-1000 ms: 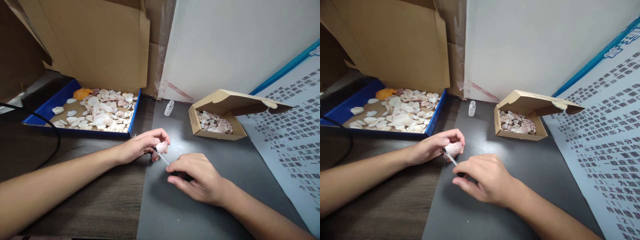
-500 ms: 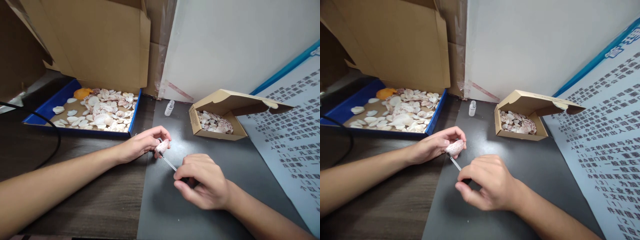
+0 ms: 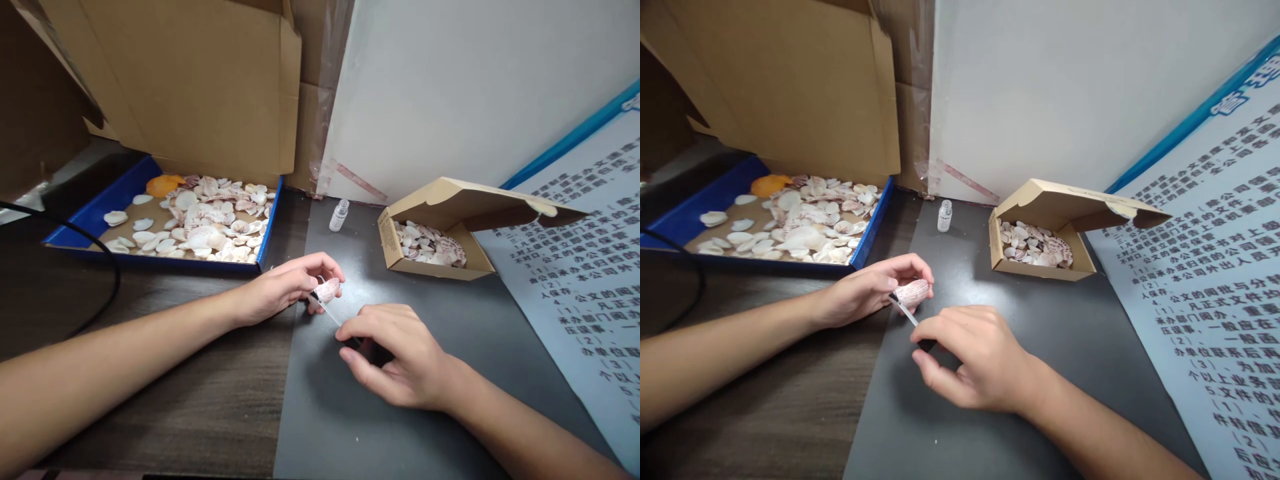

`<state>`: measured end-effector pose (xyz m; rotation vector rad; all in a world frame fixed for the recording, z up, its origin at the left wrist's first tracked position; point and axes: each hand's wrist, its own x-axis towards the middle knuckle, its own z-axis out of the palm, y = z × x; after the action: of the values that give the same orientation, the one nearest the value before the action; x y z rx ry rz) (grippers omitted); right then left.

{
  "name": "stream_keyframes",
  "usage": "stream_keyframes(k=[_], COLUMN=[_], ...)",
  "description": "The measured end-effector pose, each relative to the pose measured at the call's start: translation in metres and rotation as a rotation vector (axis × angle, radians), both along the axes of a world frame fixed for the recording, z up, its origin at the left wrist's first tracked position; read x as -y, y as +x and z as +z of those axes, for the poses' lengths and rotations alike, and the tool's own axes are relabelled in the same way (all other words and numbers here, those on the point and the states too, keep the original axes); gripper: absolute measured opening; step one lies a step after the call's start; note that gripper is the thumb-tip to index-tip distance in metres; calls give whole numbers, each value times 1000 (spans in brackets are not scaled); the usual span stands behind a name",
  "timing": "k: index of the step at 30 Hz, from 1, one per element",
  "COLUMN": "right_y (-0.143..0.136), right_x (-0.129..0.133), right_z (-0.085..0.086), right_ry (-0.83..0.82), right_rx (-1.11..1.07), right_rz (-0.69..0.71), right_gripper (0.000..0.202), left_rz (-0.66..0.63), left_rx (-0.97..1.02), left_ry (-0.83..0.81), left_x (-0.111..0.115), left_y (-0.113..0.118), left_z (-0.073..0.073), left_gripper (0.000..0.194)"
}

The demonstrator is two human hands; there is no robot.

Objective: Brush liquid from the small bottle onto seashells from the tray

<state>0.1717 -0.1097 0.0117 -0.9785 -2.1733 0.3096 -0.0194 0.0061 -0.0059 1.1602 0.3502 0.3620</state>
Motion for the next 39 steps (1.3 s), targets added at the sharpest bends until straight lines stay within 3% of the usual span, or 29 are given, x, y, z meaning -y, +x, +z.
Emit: stream_keyframes(k=[4, 8, 21, 28, 34, 39], right_y=[-2, -2, 1, 0, -1, 0], right_x=[1, 3, 3, 3, 2, 2], right_z=[5, 5, 1, -1, 0, 5], right_ry=[-6, -8, -107, -84, -37, -51], right_rx=[-39, -95, -45, -50, -57, -34], right_rz=[-41, 3, 41, -4, 49, -115], right_gripper=[11, 10, 13, 13, 16, 11], left_rz=[-9, -11, -12, -7, -13, -12], left_rx=[9, 12, 21, 27, 27, 28], left_ry=[-14, -14, -9, -34, -8, -10], left_x=[-1, 0, 0, -1, -2, -1], left_y=[0, 0, 1, 0, 0, 0], left_z=[-1, 0, 1, -1, -2, -2], left_gripper=[32, 33, 35, 35, 33, 34])
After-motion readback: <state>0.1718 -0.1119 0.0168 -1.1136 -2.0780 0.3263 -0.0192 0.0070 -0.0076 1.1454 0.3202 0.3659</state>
